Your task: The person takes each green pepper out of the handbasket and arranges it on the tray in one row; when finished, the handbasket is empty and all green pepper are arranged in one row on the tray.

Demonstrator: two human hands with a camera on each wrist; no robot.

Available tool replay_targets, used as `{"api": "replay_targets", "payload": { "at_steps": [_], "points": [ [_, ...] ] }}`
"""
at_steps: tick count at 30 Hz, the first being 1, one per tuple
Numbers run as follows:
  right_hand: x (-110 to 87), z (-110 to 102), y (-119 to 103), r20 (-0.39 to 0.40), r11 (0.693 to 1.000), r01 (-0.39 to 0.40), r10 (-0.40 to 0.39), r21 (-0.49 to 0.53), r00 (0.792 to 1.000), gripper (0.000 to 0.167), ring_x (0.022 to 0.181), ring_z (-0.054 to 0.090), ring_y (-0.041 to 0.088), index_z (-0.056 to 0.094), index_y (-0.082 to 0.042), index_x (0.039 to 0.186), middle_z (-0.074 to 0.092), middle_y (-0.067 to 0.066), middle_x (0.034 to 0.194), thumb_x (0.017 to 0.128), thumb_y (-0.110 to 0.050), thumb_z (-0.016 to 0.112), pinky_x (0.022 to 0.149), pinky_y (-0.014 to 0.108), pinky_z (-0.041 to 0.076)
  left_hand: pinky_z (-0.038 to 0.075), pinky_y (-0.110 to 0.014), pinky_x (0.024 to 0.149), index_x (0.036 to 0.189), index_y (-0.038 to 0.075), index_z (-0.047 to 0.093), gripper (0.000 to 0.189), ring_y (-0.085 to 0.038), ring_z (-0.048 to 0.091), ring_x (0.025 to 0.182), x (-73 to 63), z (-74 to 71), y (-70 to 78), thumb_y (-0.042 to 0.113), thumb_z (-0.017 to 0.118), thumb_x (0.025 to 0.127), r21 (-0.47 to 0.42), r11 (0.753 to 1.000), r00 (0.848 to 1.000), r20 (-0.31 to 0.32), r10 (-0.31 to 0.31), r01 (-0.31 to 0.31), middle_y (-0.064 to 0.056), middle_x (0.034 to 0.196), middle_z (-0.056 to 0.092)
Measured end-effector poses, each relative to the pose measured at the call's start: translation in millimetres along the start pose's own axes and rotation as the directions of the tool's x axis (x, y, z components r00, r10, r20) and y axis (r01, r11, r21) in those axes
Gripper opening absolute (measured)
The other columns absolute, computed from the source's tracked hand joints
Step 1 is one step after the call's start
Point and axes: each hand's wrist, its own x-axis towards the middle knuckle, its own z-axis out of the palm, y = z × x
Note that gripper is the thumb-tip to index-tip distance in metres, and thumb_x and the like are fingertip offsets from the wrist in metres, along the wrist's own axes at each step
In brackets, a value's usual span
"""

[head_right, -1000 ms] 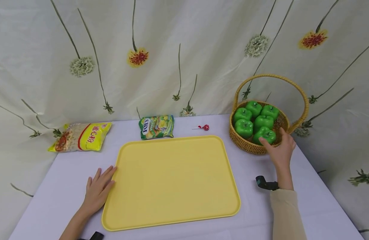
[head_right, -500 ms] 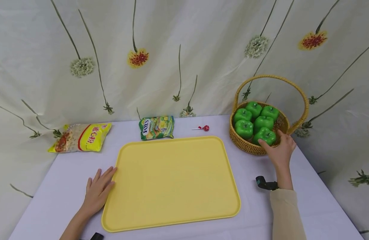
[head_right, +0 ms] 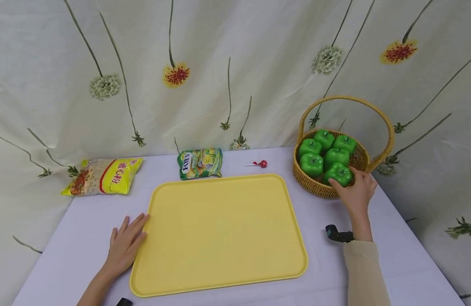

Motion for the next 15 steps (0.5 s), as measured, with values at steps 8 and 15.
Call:
{"api": "replay_targets", "payload": {
  "at_steps": [8, 15],
  "points": [
    [0.6, 1.0, -0.5, -0.004, 0.999, 0.02, -0.021, -0.028, 1.0, 0.068, 0.134, 0.024, 0.049, 0.038, 0.005, 0.145, 0.037, 0.034, 0.146, 0.092, -0.026, 0.067, 0.106, 0.066, 0.015, -0.007, -0.075, 0.108, 0.147, 0.009, 0.043, 0.047, -0.059, 0.009, 0.143, 0.1, 1.7, -1.6, 0.027, 0.046, 0.103, 0.004, 1.0, 1.0, -0.015, 0.012, -0.012, -0.024, 0.154, 0.034],
    [2.7, -3.5, -4.1, 0.026, 0.995, 0.035, -0.033, -0.093, 0.999, 0.068, 0.134, 0.029, 0.053, 0.039, 0.006, 0.144, 0.04, 0.035, 0.144, 0.092, -0.029, 0.067, 0.107, 0.069, 0.016, -0.007, -0.075, 0.108, 0.147, 0.009, 0.043, 0.047, -0.059, 0.009, 0.143, 0.1, 1.1, -0.5, 0.026, 0.046, 0.103, 0.007, 1.0, 1.0, -0.012, 0.008, -0.008, -0.024, 0.154, 0.034]
  ]
}}
